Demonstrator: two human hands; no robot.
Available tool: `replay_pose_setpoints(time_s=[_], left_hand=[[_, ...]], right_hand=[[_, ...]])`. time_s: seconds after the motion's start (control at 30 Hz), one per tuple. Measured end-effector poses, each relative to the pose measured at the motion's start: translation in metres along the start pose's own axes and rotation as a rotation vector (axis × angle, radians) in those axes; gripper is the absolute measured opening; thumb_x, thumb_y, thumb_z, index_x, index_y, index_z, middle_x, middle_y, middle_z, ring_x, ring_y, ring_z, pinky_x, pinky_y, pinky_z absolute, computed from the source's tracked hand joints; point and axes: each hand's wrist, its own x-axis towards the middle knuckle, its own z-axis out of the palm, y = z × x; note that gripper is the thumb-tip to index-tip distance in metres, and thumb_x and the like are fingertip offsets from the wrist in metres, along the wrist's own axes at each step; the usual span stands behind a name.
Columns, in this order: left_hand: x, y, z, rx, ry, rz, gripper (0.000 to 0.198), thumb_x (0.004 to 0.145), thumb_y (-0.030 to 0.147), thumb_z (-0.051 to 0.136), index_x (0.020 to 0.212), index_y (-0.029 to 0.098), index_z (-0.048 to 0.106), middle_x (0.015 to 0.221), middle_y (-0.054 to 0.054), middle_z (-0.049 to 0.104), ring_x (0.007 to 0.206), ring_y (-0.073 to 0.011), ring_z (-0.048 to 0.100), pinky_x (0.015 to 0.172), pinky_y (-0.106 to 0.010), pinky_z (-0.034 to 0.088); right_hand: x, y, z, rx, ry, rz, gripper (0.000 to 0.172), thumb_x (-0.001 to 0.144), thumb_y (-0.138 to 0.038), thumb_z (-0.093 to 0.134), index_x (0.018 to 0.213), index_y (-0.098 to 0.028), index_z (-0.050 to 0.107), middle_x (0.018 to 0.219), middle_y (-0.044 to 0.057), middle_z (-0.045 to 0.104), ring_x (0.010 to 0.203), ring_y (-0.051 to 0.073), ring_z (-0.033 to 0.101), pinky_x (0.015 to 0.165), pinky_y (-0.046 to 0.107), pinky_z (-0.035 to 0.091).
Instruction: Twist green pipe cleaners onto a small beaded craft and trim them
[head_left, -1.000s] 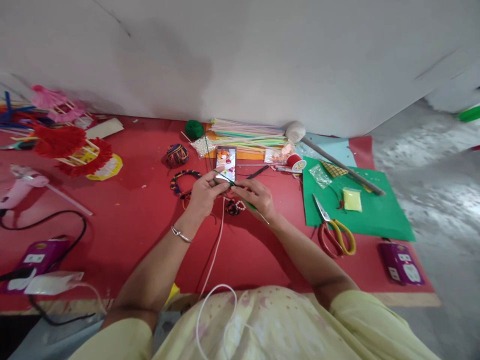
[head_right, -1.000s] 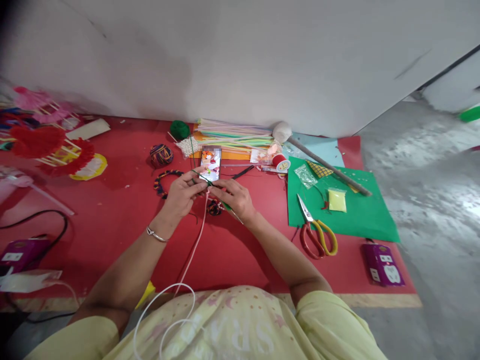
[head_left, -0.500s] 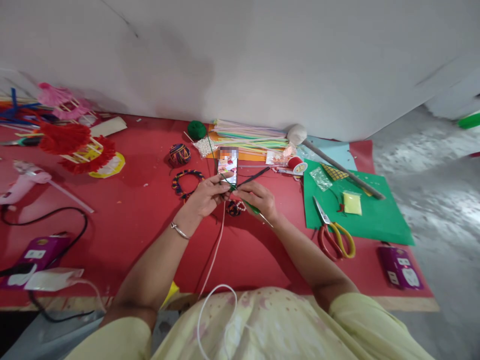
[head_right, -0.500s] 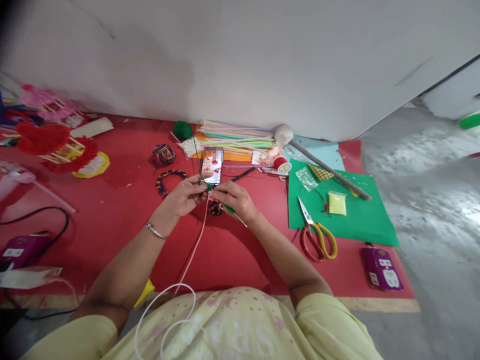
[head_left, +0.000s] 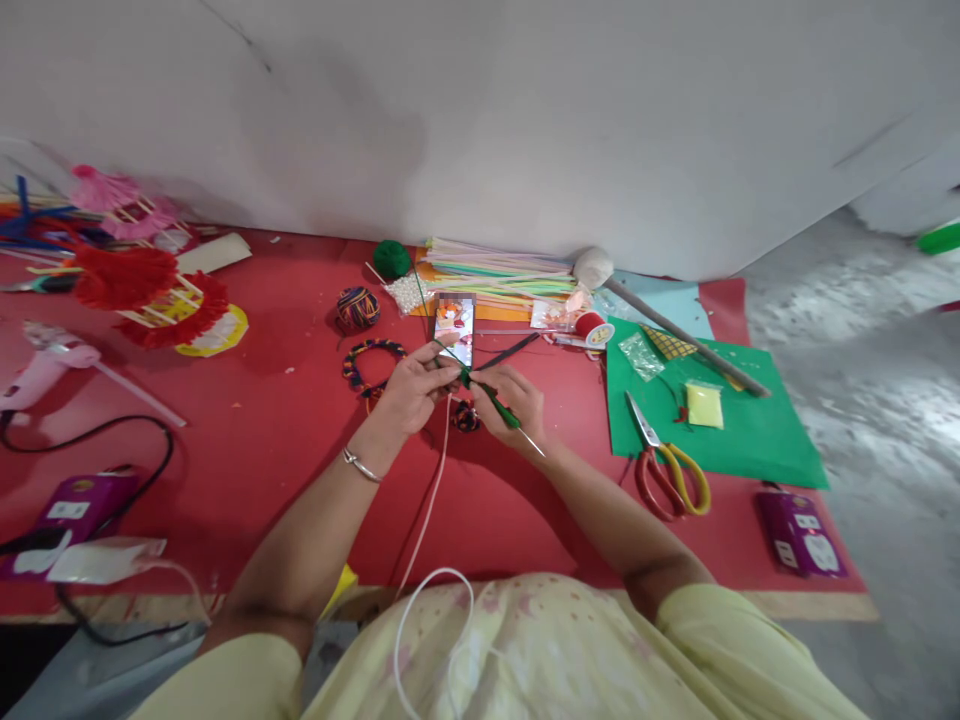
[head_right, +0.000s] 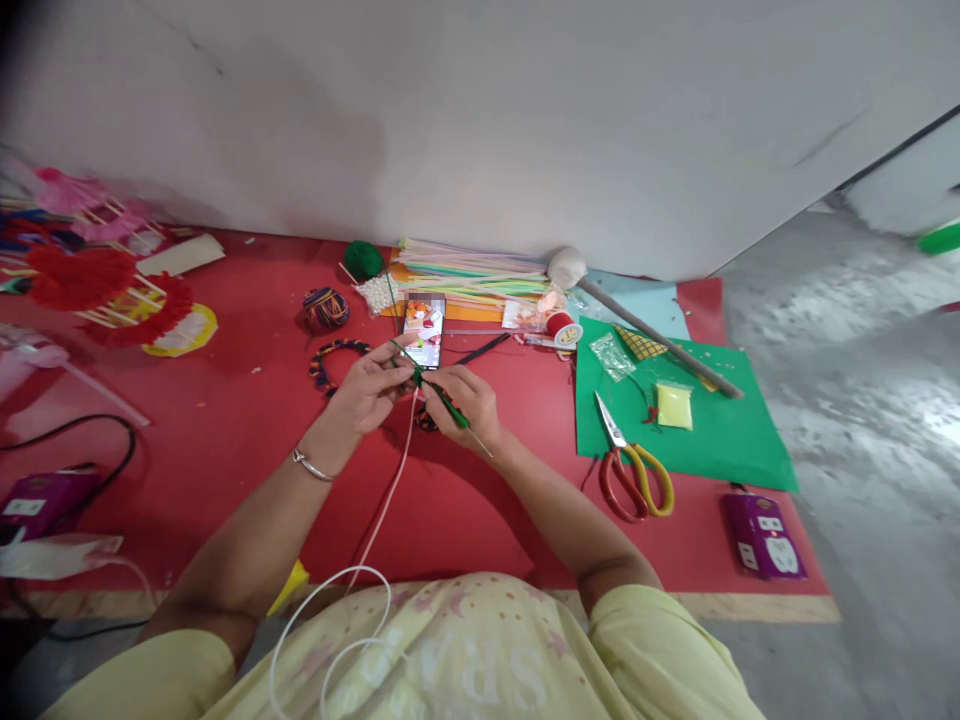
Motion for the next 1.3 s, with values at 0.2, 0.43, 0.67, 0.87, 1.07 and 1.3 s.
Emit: replay_pose_setpoints(time_s=[0.2,0.43,0.67,0.87,1.07,1.3], left_hand=[[-0.001,0.000,0.004,0.059,0.058,0.121,0.067,0.068,0.013,0.083,0.132,0.019,0.065,0.076,0.003,0.068,0.065,-0.0078,0.062,0.066,-0.019,0.052],[0.000,0.011,-0.009,-0.199,-0.114,-0.245,0.057,0.066,0.008,0.078,0.121,0.018,0.070,0.076,0.001,0.069,0.059,-0.0080,0.063,0.059,-0.019,0.051],[0.003,0.010,-0.010,0.080,0.033,-0.132,0.051,0.060,0.013,0.087,0.109,0.013,0.074,0.069,0.001,0.067,0.054,-0.0071,0.060,0.055,-0.018,0.049],[0.001,0.007,-0.009,0.180,-0.018,-0.089,0.049,0.060,0.019,0.088,0.107,0.014,0.075,0.072,0.002,0.066,0.057,-0.0068,0.059,0.057,-0.018,0.048],[0.001,0.008,-0.009,0.189,-0.054,-0.064,0.042,0.062,0.017,0.086,0.102,0.014,0.077,0.071,0.002,0.063,0.059,-0.0066,0.058,0.057,-0.019,0.047],[-0.002,0.007,-0.003,0.147,-0.121,-0.002,0.045,0.063,0.016,0.087,0.107,0.015,0.077,0.077,-0.003,0.068,0.067,-0.0113,0.063,0.064,-0.023,0.052]], right_hand=[[0.000,0.008,0.003,-0.140,-0.024,-0.109,0.028,0.093,-0.016,0.066,0.120,-0.022,0.070,0.108,0.011,0.073,0.096,0.020,0.071,0.085,0.034,0.061],[0.011,0.021,-0.005,-0.065,-0.168,-0.322,0.037,0.092,-0.019,0.070,0.128,-0.028,0.066,0.115,0.009,0.074,0.107,0.022,0.071,0.091,0.039,0.061],[0.031,0.020,-0.044,0.079,-0.461,-0.225,0.030,0.096,-0.016,0.064,0.124,-0.022,0.070,0.118,0.012,0.074,0.107,0.021,0.071,0.091,0.036,0.061],[0.040,0.010,-0.052,0.119,-0.479,-0.127,0.021,0.096,-0.022,0.065,0.114,-0.021,0.075,0.107,0.010,0.078,0.100,0.019,0.075,0.089,0.032,0.062],[0.043,0.011,-0.056,0.307,-0.488,0.152,0.019,0.094,-0.029,0.068,0.106,-0.018,0.079,0.103,0.009,0.079,0.094,0.019,0.075,0.085,0.030,0.062],[0.020,0.022,-0.034,0.583,-0.340,0.462,0.022,0.093,-0.036,0.070,0.101,-0.019,0.080,0.095,0.007,0.078,0.081,0.017,0.074,0.074,0.030,0.062]])
